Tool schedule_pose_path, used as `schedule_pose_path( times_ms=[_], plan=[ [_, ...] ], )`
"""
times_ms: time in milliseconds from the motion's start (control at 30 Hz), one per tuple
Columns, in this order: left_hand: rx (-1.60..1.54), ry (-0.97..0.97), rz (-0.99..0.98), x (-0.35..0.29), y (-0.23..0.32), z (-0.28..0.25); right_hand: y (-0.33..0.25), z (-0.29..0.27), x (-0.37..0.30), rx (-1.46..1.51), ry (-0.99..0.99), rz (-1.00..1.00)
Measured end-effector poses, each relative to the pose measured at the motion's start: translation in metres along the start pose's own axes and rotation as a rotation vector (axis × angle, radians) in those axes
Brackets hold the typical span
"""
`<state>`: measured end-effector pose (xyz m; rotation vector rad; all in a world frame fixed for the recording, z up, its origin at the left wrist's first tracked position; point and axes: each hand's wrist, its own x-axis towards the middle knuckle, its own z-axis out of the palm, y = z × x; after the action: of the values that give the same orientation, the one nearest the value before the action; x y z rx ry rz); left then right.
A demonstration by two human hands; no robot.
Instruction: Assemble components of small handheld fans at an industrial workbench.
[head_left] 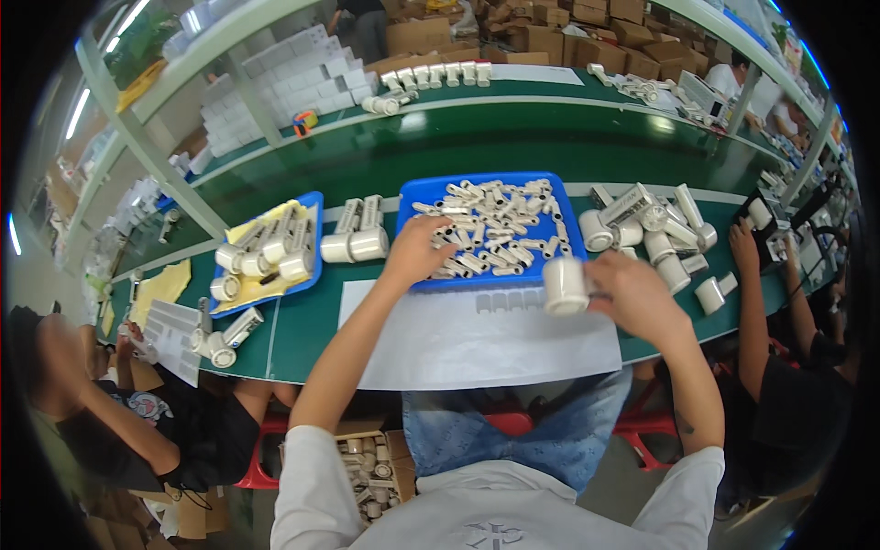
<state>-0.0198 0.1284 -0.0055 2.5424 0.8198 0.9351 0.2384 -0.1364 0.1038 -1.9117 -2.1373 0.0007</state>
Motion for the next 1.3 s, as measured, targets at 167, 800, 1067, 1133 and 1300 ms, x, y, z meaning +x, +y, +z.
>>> schedule_pose_path(
  times_ms=[167,800,1067,1133,1300],
  plan=[
    [0.268,-0.170,-0.169,0.023,-0.009,0.021,-0.039,0.047,0.017,0.301,-0.303,-0.087],
    [-0.474,0.058,-0.002,-0.010,0.150,-0.033,-0.006,0.108,0.037,0.800,0.213,-0.075],
    [-0.452,-0.095,0.334,-0.001,0.175,-0.028,-0.010,0.064,-0.007,1.818,-0.061,0.054],
    [-0.453,-0.061,0.386,-0.003,0.179,-0.029,-0.016,0.063,-0.010,1.933,-0.065,0.112],
    [-0.582,-0.049,0.419,-0.017,0.194,-0.040,-0.028,0.049,-0.027,2.109,0.071,0.102]
  ],
)
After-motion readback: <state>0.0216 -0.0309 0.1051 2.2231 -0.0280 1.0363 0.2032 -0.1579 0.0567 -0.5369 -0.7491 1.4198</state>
